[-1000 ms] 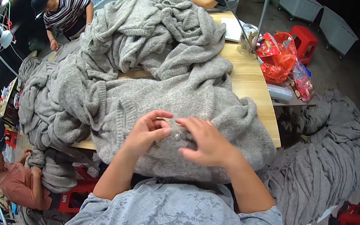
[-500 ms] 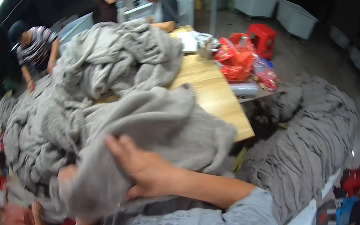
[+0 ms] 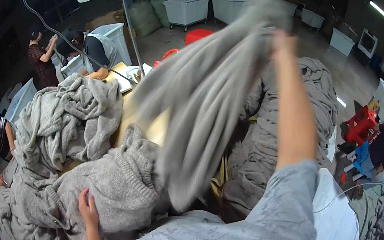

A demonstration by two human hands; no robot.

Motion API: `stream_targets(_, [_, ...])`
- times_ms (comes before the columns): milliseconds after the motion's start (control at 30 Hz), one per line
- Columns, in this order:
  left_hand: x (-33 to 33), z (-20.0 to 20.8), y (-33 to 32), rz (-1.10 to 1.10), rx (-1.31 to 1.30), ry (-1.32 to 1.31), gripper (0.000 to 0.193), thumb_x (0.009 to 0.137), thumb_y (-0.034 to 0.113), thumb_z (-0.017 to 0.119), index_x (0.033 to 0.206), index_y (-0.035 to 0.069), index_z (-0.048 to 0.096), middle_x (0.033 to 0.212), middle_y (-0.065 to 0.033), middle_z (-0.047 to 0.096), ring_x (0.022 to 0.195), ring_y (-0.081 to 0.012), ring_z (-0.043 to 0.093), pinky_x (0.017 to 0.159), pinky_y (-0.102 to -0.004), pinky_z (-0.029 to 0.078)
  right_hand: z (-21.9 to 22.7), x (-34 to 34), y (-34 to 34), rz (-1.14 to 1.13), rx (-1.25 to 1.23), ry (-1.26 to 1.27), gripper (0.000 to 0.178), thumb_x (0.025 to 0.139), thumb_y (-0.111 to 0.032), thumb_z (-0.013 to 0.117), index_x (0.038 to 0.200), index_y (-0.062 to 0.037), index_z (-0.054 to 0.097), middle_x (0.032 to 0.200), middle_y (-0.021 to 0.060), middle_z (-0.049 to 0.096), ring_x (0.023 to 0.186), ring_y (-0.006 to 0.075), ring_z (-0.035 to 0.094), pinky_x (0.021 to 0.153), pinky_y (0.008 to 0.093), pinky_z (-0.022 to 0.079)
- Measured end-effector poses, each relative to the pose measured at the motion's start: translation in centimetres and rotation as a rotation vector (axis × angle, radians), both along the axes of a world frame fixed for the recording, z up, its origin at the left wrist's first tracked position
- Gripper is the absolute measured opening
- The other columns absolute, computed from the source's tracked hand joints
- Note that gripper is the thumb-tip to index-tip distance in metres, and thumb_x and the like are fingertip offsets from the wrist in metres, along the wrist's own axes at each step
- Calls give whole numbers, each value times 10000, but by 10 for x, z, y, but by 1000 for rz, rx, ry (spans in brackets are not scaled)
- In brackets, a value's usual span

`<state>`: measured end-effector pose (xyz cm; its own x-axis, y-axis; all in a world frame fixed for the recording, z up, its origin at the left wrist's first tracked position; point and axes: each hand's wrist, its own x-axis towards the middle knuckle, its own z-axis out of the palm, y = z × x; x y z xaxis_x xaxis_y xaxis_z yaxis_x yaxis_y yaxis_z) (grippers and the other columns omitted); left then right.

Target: Inspecting a knitted sweater for quality control on a work table.

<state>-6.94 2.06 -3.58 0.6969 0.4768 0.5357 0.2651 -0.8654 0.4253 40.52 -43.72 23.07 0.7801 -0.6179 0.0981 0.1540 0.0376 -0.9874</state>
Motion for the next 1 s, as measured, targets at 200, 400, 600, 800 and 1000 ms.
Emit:
stream_targets(200, [12, -3, 11, -20, -374, -155, 258, 821, 91, 527, 1032, -51, 575, 1029, -165, 592, 967, -289, 550, 900, -357, 404, -25, 31, -153, -5, -526, -260, 704, 793, -365, 680, 1284, 49, 393, 1236, 190, 502, 1125, 267, 493, 950, 365, 385])
stream_targets(400, [1, -1, 9, 39, -366, -160, 262, 812, 81, 525, 1029, -53, 583, 1014, -168, 602, 952, -283, 564, 891, -350, 416, -254, -103, 29, 844, -129, -50, 166, 887, -166, 560, 962, -21, 586, 728, 43, 613, 613, 108, 572, 514, 219, 428])
stream_targets(600, [7, 11, -2, 69, -331, -132, 250, 804, 58, 546, 1030, -37, 594, 1053, -154, 614, 993, -264, 580, 889, -328, 433, -270, -223, 165, 982, -374, -146, 302, 854, -123, 580, 595, 10, 498, 596, 59, 517, 565, 144, 479, 554, 281, 374])
stream_targets(800, [-28, 44, -17, 147, -47, -173, 216, 751, 57, 626, 960, 5, 607, 1038, -148, 601, 996, -303, 555, 878, -362, 425, -213, -272, 253, 1454, -882, -626, 419, 679, -116, 724, 1043, -21, 541, 1112, 155, 509, 1015, 323, 490, 867, 393, 405])
stream_targets(1000, [-76, 40, 0, 296, -113, -172, 229, 735, 52, 644, 958, 12, 607, 1026, -146, 598, 973, -301, 558, 860, -365, 427, -217, -283, 259, 1426, -1091, -627, 756, 583, -106, 782, 1251, -19, 438, 1244, 211, 451, 1134, 345, 467, 959, 402, 384])
